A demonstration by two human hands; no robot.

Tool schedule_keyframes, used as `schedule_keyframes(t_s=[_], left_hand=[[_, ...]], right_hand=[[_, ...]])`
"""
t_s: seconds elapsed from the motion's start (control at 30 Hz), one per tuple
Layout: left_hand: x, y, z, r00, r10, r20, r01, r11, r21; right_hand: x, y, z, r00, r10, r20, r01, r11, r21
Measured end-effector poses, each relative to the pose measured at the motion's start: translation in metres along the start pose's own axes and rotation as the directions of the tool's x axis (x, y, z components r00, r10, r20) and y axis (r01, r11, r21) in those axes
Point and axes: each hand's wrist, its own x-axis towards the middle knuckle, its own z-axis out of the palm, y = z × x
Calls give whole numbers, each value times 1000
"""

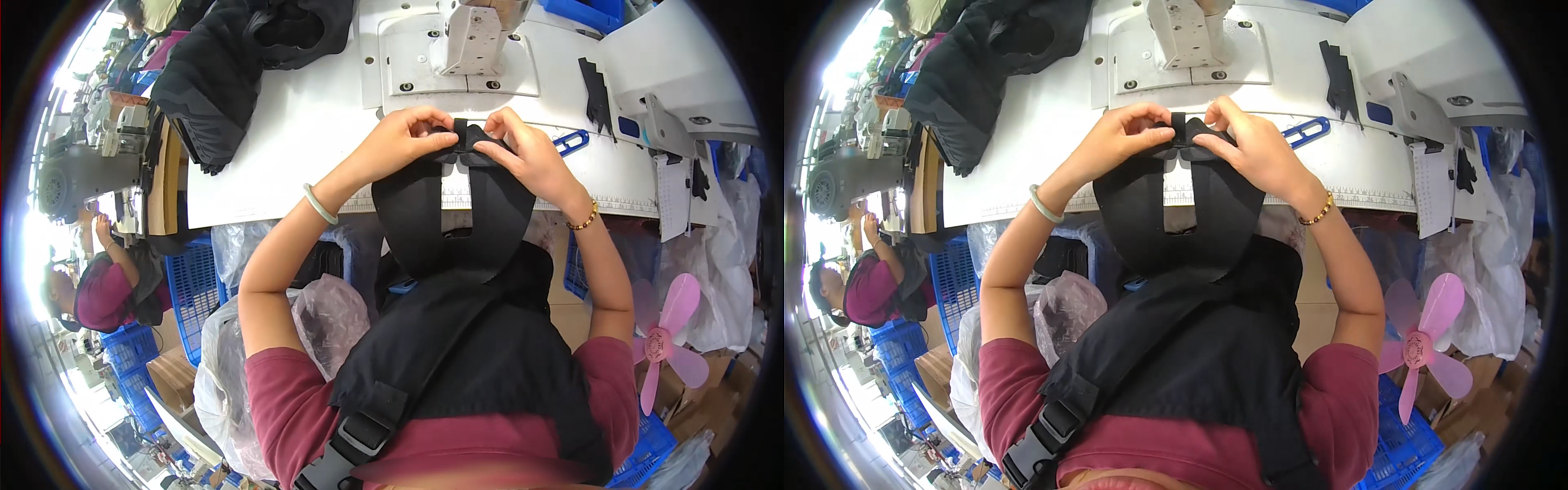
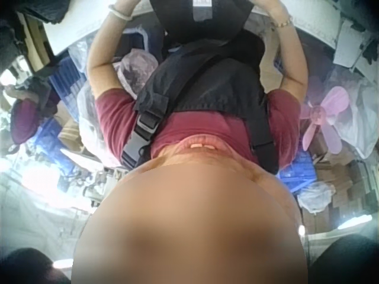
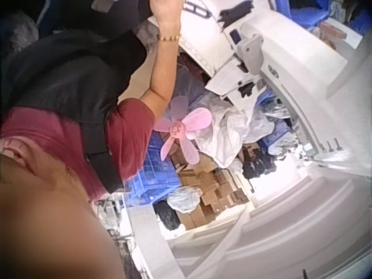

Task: Operating a sewing machine to stitch together components of a shoe upper.

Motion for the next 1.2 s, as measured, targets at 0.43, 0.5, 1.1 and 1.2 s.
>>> schedule_keyframes(t_s=[0.43, 0.5, 1.1, 1.2], left_hand=[[-1, 2, 11, 895, 438, 85, -419, 759, 499], [-1, 1, 12, 847, 523, 101, -486, 681, 548], [6, 0, 12, 891, 451, 53, -438, 822, 364], [7, 0, 10, 898, 437, 48, -428, 842, 328]], right_hand=[[-69, 33, -58, 960, -269, -77, 126, 662, -738], [-64, 24, -59, 969, -126, -214, -3, 855, -519], [-3, -3, -26, 928, -356, 110, 364, 803, -471], [0, -6, -26, 916, -376, 140, 395, 785, -477]])
